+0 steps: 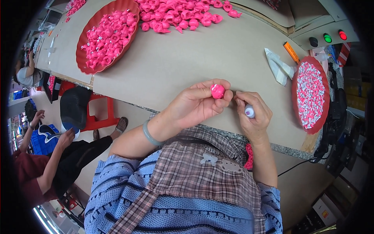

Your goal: The person assembles small pink plastic toy parts by applying glue from a bottle to the pink plastic components, then attaching white plastic components to them by hand.

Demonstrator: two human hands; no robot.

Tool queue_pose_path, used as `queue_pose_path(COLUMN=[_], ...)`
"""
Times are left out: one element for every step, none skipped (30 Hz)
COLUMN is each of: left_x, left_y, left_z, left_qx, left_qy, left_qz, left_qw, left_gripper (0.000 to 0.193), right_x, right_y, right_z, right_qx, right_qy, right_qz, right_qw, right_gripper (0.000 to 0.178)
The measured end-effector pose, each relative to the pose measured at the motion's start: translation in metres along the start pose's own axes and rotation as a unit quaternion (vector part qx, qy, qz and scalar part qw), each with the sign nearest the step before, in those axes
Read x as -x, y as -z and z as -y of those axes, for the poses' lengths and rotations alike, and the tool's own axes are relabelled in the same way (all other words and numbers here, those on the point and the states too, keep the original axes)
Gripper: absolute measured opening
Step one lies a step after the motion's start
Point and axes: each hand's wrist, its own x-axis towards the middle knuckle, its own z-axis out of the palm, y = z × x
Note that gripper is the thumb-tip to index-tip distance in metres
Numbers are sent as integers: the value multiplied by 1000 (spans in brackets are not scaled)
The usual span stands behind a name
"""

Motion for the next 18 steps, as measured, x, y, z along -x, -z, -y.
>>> queue_pose_path(left_x=[0, 0, 0, 1, 2, 3, 4, 5, 8, 10, 12, 15, 19, 22, 26, 32, 38, 43], left_y=[2, 3, 2, 1, 0, 1, 5, 5, 1, -4, -9, -13, -17, -21, -26, -29, -34, -41], left_z=[0, 0, -2, -3, -4, -5, -6, -7, -7, -8, -15, -26, -39, -49, -65, -84, -102, -119], left_qx=[7, 15, 14, 14, 13, 11, 17, 22, 15, -36, -89, -103, -206, -302, -312, -465, -595, -649], left_qy=[3, 6, 5, 7, 8, 5, 2, -2, -11, -32, -54, -67, -116, -159, -168, -265, -349, -391], left_qz=[6, 13, 13, 9, 4, 4, 18, 31, 30, -10, -50, -52, -59, -65, -66, -118, -165, -197], left_qw=[1000, 1000, 1000, 1000, 1000, 1000, 1000, 999, 999, 999, 993, 991, 970, 938, 933, 837, 705, 622], left_gripper=[23, 23, 23, 23, 23, 23, 23, 24, 24, 24, 24, 24, 23, 22, 22, 21, 20, 18], right_x=[0, -1, -1, -1, -1, -2, -3, -4, -4, -3, -4, -3, 0, 2, 1, 1, 1, 1], right_y=[0, 0, -1, -2, -3, -3, -4, -4, -3, -1, -1, 0, 1, 2, 1, 1, 2, 2], right_z=[0, 1, 1, 1, 1, 2, 3, 4, 6, 7, 7, 7, 6, 7, 8, 8, 8, 9], right_qx=[1, 1, 1, 0, -3, -5, -2, 0, -9, 5, 17, 3, 10, 20, 12, 9, 9, 7], right_qy=[-5, -9, -8, -14, -19, -16, -17, -16, -8, -15, -21, -8, -20, -34, -23, -25, -29, -25], right_qz=[2, 3, 4, 5, 6, 7, 10, 14, 15, 19, 21, 18, 20, 23, 19, 23, 27, 24], right_qw=[1000, 1000, 1000, 1000, 1000, 1000, 1000, 1000, 1000, 1000, 999, 1000, 1000, 999, 999, 999, 999, 999], right_gripper=[20, 20, 20, 20, 20, 20, 20, 19, 19, 19, 18, 18, 18, 17, 17, 17, 17, 17])
